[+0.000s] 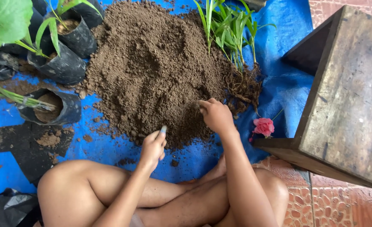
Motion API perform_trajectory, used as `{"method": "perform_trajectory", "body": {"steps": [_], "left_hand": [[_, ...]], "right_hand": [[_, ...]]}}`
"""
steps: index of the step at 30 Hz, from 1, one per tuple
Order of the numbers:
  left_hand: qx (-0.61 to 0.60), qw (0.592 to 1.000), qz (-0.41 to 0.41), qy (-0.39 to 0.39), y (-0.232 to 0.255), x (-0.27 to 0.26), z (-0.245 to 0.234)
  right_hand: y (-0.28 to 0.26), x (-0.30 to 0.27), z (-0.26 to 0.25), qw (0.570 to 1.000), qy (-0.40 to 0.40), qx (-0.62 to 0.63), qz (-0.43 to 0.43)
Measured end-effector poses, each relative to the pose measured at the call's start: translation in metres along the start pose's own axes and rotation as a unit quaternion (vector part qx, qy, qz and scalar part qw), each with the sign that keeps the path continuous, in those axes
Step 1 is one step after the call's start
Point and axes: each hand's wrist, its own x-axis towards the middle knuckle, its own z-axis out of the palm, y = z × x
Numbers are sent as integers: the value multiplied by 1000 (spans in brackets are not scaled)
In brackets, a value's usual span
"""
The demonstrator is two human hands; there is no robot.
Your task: A person sitting on the floor uses a hand trowel to scoop and pile soil on a blue tarp, preparing it for planting.
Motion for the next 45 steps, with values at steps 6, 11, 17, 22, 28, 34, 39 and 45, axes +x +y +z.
{"method": "perform_trajectory", "body": {"steps": [6,11,17,22,28,34,39,45], "left_hand": [[7,999,-20,-26,5,-11,-1],[-16,1000,-8,-20,-14,1,-2],[-13,1000,1,-23,-19,4,-3],[-5,999,-13,-29,-20,21,-10],[-36,997,-60,-21,5,14,1],[-5,1000,-21,9,47,-14,-4],[351,923,140,67,102,-1,-29],[598,744,279,100,76,20,-34]], "right_hand": [[-9,13,38,997,29,-71,12],[-18,11,33,998,6,-61,11],[-1,15,44,996,49,-72,31],[19,-17,-16,979,171,-22,105],[21,-39,-47,975,182,8,130],[-13,-38,-55,989,91,80,84],[-52,-25,-64,993,-65,100,-7],[-50,-26,-64,986,-127,106,-15]]}}
